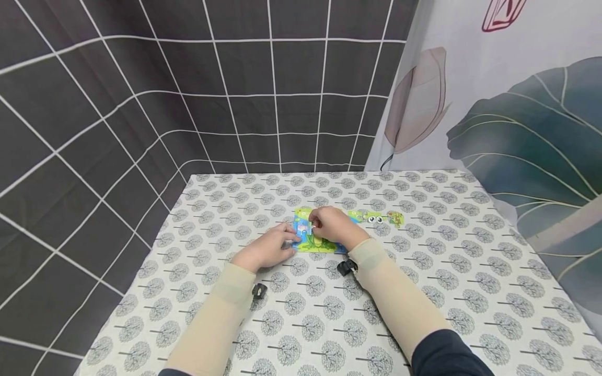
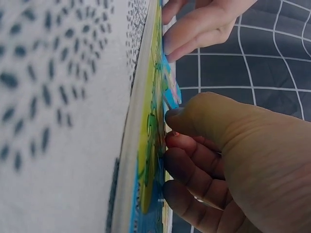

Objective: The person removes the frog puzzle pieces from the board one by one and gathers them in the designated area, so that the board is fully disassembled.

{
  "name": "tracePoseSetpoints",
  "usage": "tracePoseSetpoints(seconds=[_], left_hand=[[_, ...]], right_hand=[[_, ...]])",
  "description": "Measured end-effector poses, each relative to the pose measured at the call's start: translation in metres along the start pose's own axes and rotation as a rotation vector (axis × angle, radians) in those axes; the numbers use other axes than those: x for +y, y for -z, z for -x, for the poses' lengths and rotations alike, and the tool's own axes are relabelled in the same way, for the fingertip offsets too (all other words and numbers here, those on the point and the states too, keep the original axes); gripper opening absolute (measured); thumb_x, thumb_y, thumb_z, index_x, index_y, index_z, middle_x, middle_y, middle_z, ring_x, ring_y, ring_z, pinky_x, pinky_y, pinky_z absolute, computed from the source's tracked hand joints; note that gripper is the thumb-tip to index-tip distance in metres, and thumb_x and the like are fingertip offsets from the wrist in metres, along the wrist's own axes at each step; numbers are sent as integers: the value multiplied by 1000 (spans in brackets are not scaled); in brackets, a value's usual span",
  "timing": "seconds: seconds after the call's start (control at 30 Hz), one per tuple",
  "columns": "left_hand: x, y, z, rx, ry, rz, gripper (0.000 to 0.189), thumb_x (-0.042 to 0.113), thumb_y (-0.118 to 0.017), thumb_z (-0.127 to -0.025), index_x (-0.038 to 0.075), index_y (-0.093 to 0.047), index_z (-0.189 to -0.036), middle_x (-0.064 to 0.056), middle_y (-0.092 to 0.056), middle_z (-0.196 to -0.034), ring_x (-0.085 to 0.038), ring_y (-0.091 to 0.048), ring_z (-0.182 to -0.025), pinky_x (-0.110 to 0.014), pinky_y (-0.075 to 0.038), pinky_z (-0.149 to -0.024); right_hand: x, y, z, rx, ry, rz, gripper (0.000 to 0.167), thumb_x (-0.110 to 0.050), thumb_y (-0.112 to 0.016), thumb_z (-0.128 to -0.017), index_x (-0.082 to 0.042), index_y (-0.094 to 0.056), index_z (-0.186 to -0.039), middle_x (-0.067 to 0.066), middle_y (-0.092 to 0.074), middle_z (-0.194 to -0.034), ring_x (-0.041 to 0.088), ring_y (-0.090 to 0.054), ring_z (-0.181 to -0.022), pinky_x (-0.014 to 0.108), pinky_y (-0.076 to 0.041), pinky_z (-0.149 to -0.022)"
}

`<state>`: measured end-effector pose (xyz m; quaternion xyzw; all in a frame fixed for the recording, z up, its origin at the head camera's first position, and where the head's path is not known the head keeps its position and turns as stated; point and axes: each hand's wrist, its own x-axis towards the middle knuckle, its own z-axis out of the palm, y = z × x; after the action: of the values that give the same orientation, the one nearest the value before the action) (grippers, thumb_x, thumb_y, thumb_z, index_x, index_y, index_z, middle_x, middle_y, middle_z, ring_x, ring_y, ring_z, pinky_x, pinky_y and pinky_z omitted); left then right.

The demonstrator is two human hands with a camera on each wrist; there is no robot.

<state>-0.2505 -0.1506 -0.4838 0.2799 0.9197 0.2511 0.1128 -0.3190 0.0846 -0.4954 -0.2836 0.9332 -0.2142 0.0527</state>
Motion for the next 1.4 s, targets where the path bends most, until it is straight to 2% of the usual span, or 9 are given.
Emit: tracePoseSetpoints(seconds=[0.3,0.53,1.13,1.4], left_hand=[[1,0,1,4,0,-7,39,21,-73,-98,13,-70,-136,-4,-54,-141,-26,-52,-135,-44,-39,-120],[0,0,0,5,2,-5,40,22,-74,-98,14,-70,-137,-4,-54,-143,-27,-51,-136,-45,-38,-121],[1,2,1,-6,1,1,41,21,-74,-98,13,-69,-138,-6,-54,-143,-28,-51,-136,-45,-38,-120],[2,2,1,-9,2,8,41,21,-74,-98,13,-70,-137,-5,-54,-141,-28,-52,-135,-46,-39,-120]], right_hand=[[-3,5,0,-26,-19,-50,17,-10,-73,-92,-9,-75,-109,-7,-65,-80,11,-60,-70,28,-55,-71],[-2,6,1,-6,-22,-96,23,-7,-73,-89,-5,-75,-112,-6,-66,-83,11,-61,-74,28,-56,-73],[-1,9,3,-5,-24,-115,18,-6,-76,-87,-7,-75,-105,-5,-66,-82,12,-62,-74,28,-57,-74],[1,15,8,-15,-64,-112,21,-10,-78,-88,-9,-74,-109,-5,-67,-85,12,-63,-73,28,-58,-69]])
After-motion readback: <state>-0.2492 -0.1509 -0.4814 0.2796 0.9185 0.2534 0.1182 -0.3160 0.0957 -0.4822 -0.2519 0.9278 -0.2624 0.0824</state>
